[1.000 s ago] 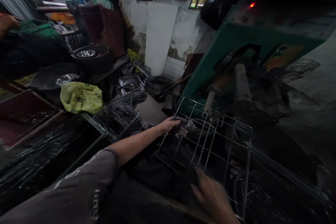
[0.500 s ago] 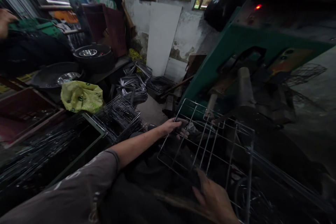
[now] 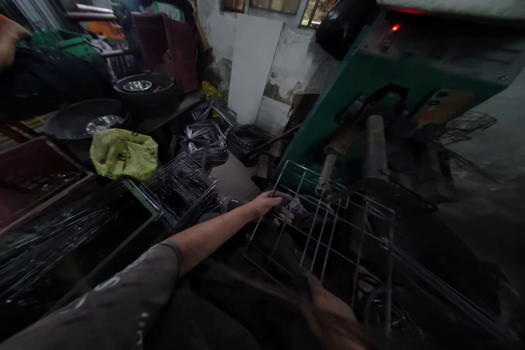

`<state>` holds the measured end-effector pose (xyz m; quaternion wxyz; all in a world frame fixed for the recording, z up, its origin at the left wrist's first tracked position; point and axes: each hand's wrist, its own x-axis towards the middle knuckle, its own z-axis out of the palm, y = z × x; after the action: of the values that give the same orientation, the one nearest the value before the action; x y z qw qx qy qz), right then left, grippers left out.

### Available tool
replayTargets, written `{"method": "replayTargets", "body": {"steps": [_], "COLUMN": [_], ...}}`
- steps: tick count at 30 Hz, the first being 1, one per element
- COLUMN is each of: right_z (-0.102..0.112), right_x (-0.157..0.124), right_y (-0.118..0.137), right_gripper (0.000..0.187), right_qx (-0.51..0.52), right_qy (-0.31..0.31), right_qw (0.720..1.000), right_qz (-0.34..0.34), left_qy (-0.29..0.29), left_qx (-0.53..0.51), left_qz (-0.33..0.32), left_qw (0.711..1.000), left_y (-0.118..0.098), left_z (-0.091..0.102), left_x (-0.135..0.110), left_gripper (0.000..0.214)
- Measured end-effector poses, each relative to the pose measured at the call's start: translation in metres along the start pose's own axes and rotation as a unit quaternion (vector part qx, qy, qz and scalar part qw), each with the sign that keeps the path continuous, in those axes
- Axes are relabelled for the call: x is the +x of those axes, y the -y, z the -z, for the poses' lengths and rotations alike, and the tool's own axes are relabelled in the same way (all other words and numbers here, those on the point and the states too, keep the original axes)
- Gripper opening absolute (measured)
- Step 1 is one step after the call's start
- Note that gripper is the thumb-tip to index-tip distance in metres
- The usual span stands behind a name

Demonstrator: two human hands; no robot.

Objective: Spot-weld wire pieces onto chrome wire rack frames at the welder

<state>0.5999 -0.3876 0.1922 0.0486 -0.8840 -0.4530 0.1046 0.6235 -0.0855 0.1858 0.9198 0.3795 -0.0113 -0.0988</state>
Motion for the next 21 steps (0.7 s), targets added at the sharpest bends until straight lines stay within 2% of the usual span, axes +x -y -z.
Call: {"method": "replayTargets", "body": {"steps": [6, 8, 13, 15, 19, 21], "right_z": [-0.010, -0.012, -0.009, -0.003, 0.012, 0.021], "right_x": [-0.002, -0.003, -0.006, -0.005, -0.001, 0.000], "right_y": [-0.005, -0.006, 0.001, 0.005, 0.014, 0.018], "right_gripper": [0.048, 0.049, 0.044, 0.044, 0.050, 0.053], "right_qx": [-0.008, -0.019, -0.036, -0.025, -0.011, 0.001], "right_qy": [-0.031, -0.024, -0.028, -0.002, 0.106, 0.136], "right_qw": [0.999, 0.999, 0.999, 1.000, 0.994, 0.989], "right_qz": [0.017, 0.019, -0.002, -0.009, -0.040, -0.064], "left_qy": [-0.016, -0.030, -0.066, -0.063, -0.039, -0.041], "left_qx": [0.009, 0.015, 0.008, 0.005, -0.010, -0.013], "left_qz": [0.004, 0.004, -0.010, -0.013, -0.022, -0.025], "left_qw": [1.000, 0.999, 0.998, 0.998, 0.999, 0.999], "left_y": [0.004, 0.004, 0.004, 0.004, 0.004, 0.004], "left_z": [0.003, 0.002, -0.003, -0.005, -0.007, -0.008], "left_x": [0.002, 0.001, -0.005, -0.008, -0.012, -0.014], "left_gripper": [0.053, 0.050, 0.058, 0.060, 0.063, 0.062]}}
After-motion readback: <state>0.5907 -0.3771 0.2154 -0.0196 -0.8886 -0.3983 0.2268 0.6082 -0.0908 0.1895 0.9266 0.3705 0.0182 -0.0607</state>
